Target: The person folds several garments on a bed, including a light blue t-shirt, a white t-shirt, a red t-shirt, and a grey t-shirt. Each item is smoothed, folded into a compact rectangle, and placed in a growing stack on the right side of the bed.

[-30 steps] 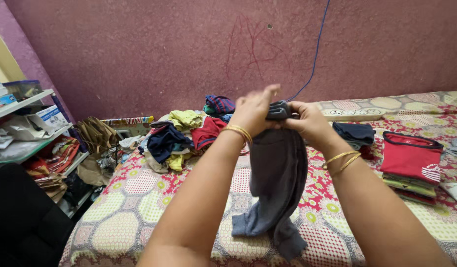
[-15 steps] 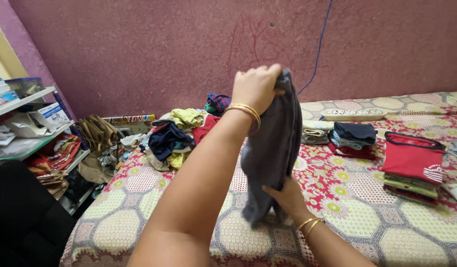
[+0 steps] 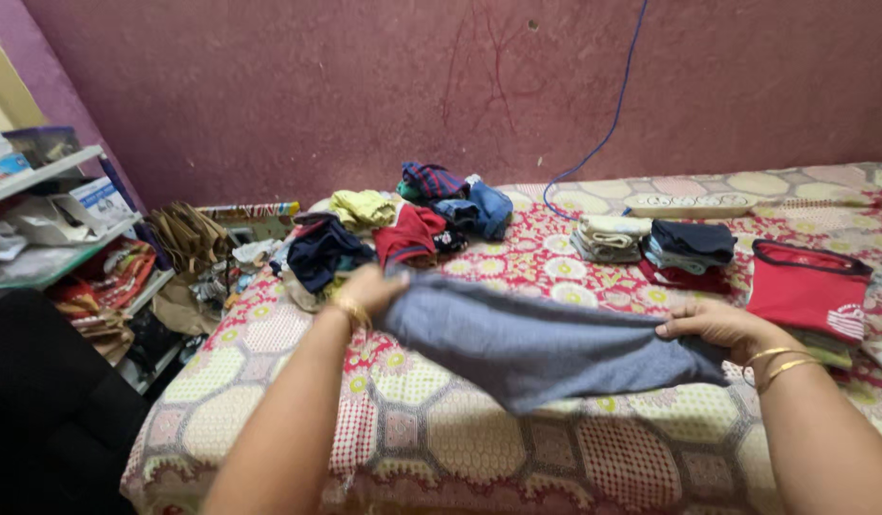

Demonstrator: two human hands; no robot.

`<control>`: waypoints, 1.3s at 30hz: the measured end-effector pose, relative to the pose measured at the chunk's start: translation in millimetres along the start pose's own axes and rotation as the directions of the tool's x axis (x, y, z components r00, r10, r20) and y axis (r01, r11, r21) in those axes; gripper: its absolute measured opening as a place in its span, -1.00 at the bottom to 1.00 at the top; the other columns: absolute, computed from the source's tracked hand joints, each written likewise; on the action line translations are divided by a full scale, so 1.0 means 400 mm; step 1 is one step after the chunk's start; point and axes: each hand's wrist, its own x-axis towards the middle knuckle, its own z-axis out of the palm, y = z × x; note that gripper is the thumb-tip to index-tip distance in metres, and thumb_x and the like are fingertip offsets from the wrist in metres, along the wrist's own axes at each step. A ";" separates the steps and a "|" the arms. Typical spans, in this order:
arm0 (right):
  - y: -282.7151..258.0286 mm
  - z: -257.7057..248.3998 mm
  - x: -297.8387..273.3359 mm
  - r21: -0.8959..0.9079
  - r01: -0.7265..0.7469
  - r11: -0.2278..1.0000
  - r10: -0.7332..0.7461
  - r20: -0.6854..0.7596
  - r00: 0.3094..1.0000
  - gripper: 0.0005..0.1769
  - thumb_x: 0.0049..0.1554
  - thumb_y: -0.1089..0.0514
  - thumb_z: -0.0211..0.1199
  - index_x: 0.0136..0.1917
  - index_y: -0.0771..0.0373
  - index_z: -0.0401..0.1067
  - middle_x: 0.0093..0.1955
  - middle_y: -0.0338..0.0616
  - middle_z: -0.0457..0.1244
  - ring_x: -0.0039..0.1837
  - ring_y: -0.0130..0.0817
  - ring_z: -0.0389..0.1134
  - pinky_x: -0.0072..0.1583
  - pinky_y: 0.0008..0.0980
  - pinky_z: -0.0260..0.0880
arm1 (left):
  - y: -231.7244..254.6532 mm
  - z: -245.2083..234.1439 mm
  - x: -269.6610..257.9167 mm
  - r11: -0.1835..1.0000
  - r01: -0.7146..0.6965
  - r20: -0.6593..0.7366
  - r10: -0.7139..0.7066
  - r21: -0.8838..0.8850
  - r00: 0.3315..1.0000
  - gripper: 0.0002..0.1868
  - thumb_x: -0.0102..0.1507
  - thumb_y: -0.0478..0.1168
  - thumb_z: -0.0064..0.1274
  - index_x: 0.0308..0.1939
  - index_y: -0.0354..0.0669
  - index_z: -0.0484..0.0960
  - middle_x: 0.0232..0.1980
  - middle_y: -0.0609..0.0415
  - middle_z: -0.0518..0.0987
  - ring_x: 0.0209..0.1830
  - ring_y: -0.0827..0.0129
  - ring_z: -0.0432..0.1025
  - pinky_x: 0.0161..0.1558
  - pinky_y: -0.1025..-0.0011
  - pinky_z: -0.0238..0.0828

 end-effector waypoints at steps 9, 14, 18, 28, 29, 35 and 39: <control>0.135 0.230 0.060 -0.685 0.063 0.726 -0.402 -0.348 0.847 -0.60 0.08 -0.14 0.34 -0.06 0.23 0.63 -0.13 -0.04 0.44 -0.08 -0.16 0.46 0.04 -0.21 0.43 | -0.129 0.347 -0.172 0.952 0.217 -0.167 -0.183 0.217 0.969 -0.65 0.27 -0.05 0.01 -0.06 -0.22 0.67 -0.02 -0.17 0.66 -0.03 0.01 0.58 0.02 0.02 0.45; 0.071 0.531 0.031 -0.913 0.173 0.369 -0.541 -0.060 0.839 -0.64 0.20 -0.02 0.10 0.15 0.15 0.51 0.25 -0.01 0.34 0.30 -0.11 0.37 0.36 -0.17 0.32 | 0.155 0.471 -0.248 0.820 -0.390 -0.032 0.443 0.419 0.896 -0.80 0.39 -0.18 -0.14 -0.06 -0.08 0.61 -0.02 -0.06 0.64 0.04 0.11 0.54 0.15 0.11 0.46; 0.088 0.676 -0.017 -0.826 0.394 0.402 -0.551 0.126 0.825 -0.36 0.24 -0.08 -0.02 0.50 0.25 0.15 0.56 0.04 0.05 0.56 -0.08 0.04 0.56 -0.09 -0.08 | 0.260 0.511 -0.353 0.871 -0.435 0.190 0.398 0.227 0.897 -0.45 0.39 0.08 -0.27 0.44 0.05 0.30 0.48 0.03 0.26 0.53 0.15 0.06 0.46 -0.13 -0.23; 0.264 0.399 -0.075 -0.882 -0.302 0.361 -0.601 -0.468 0.648 -0.16 0.19 -0.33 0.03 0.54 0.21 0.09 0.61 0.10 0.02 0.70 0.05 -0.08 0.53 0.16 -0.19 | 0.272 0.444 -0.394 0.907 -0.259 0.243 0.183 0.332 0.953 -0.37 0.38 0.21 -0.34 0.55 0.38 0.10 0.65 0.18 -0.02 0.67 0.11 -0.25 0.54 -0.05 -0.47; 0.266 0.387 -0.086 -0.777 -0.317 0.545 -0.511 -0.607 0.609 -0.04 0.12 -0.36 0.11 0.57 0.25 0.06 0.57 0.16 0.05 0.63 0.14 -0.03 0.49 0.21 -0.15 | 0.274 0.445 -0.394 0.907 -0.261 0.241 0.186 0.330 0.952 -0.37 0.38 0.21 -0.34 0.55 0.38 0.10 0.65 0.18 -0.03 0.67 0.11 -0.25 0.54 -0.06 -0.47; 0.195 0.371 -0.127 -0.376 -0.430 0.821 0.003 -0.750 0.661 0.18 -0.08 -0.34 0.40 0.62 0.19 0.03 0.38 0.13 0.26 0.49 0.23 0.10 0.44 0.33 -0.08 | 0.255 0.467 -0.385 0.904 -0.263 0.231 0.192 0.336 0.954 -0.37 0.38 0.21 -0.34 0.55 0.39 0.10 0.66 0.18 -0.04 0.67 0.13 -0.26 0.54 -0.05 -0.47; 0.144 0.354 -0.126 -0.156 -0.187 0.970 0.033 -0.676 0.736 0.09 -0.17 -0.01 0.50 0.53 0.22 0.11 0.30 0.13 0.29 0.38 0.12 0.28 0.38 0.10 0.24 | 0.222 0.521 -0.325 0.934 -0.220 0.323 0.124 0.282 0.938 -0.38 0.37 0.19 -0.21 0.52 0.36 0.18 0.66 0.18 -0.05 0.68 0.12 -0.27 0.55 -0.07 -0.45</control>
